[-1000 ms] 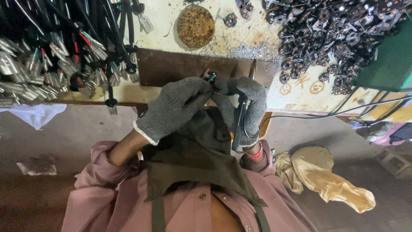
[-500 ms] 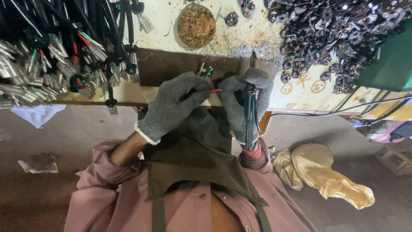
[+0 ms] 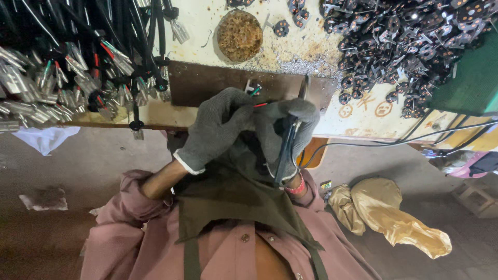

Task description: The person solders wires onto small lamp-holder components at a workbench. They hold a wire against a component in one hand and a soldering iron in the other, solder each joint, then set the finished part aside and pick up the next one, repeating the cycle.

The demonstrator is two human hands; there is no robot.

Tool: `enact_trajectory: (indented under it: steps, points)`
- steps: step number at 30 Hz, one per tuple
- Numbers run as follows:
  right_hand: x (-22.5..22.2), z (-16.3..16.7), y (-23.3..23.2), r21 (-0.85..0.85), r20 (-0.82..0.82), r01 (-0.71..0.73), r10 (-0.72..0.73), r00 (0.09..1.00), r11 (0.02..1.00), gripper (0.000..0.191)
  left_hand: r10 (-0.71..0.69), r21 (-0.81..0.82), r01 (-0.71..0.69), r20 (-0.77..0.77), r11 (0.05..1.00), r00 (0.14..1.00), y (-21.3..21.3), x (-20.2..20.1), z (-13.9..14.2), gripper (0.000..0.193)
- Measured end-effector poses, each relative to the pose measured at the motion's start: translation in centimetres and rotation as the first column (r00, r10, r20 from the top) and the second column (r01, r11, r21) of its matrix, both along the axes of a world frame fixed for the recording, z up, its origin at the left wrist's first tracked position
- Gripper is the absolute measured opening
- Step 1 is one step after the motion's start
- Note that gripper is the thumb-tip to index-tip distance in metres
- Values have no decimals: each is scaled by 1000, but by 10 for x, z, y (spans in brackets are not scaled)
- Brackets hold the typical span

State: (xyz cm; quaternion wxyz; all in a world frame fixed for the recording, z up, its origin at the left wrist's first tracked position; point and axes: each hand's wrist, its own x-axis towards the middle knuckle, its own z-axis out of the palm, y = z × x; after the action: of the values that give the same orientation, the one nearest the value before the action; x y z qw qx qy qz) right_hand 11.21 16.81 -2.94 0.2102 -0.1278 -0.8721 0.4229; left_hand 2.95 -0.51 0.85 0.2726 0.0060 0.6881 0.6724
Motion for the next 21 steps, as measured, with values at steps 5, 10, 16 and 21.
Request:
enact_trajectory:
  steps: [5,10,16,21]
  points:
    - [-15,19,15,-468,239,-85,219,946,880,32,-143,-248,33,-440,968,887,-8,-9,-3,15]
    - [-38,33,12,-368,303,-50,171,937,928,45,-233,-287,105,-458,952,858,-4,-13,-1,13]
    - [-37,49,10,-481,373,-40,245,895,876,34,-87,-148,37,-345,988,934,-1,-4,-8,11]
    - [-19,23,4,-596,218,105,34,975,796,58,13,14,-13,19,1000,1000,10,5,-10,11]
